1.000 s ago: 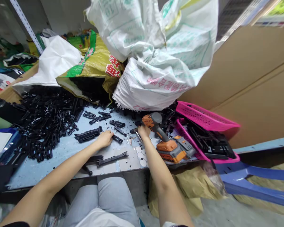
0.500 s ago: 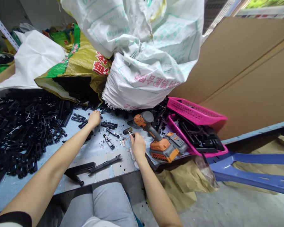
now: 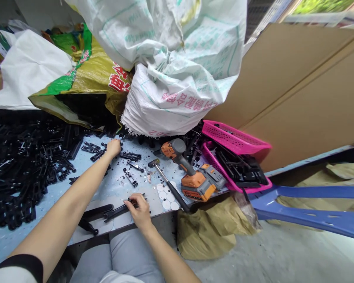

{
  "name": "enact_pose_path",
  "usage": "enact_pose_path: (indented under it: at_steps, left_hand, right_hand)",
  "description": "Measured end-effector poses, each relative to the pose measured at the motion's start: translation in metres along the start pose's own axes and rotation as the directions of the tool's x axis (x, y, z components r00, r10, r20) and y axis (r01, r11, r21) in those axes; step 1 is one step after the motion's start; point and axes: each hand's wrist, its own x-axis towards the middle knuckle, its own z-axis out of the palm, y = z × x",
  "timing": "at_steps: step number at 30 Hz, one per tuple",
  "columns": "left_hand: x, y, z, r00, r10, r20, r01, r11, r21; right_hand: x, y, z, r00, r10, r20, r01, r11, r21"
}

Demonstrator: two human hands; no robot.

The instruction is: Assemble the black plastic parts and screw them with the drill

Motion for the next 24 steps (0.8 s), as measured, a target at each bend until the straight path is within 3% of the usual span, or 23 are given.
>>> enact_pose_path:
  at_steps: [6, 11, 14, 18, 24]
  left_hand:
    - [-0.034, 0.004, -0.026, 0.991, 0.101, -0.085, -0.105, 0.993, -0.05]
    - [-0.082, -0.024, -0.045, 0.95, 0.098, -0.296, -0.143, 0.98, -0.137]
    - [-0.1, -0.039, -0.046, 0.954, 0.073, -0.289, -0.118, 0.983, -0.144]
    - [-0.102, -0.036, -0.041, 0.969, 0.089, -0.232, -0.117, 0.987, -0.108]
    - [-0.075, -0.002, -0.034, 0.98, 0.162, -0.118, -0.168, 0.985, -0.038]
  right_hand:
    - [-0.002, 0.002, 0.002, 0.999, -0.023, -0.032, 0.022, 0.999, -0.039]
    - [-0.001, 0.001, 0.005, 0.999, -0.037, -0.029, 0.035, 0.998, -0.047]
    - [-0.001, 0.001, 0.006, 0.999, -0.037, -0.026, 0.036, 0.998, -0.047]
    - [-0.002, 0.001, 0.006, 0.998, -0.061, -0.027, 0.059, 0.997, -0.041]
    - [-0.003, -0.002, 0.005, 0.994, -0.073, -0.087, 0.074, 0.997, 0.012]
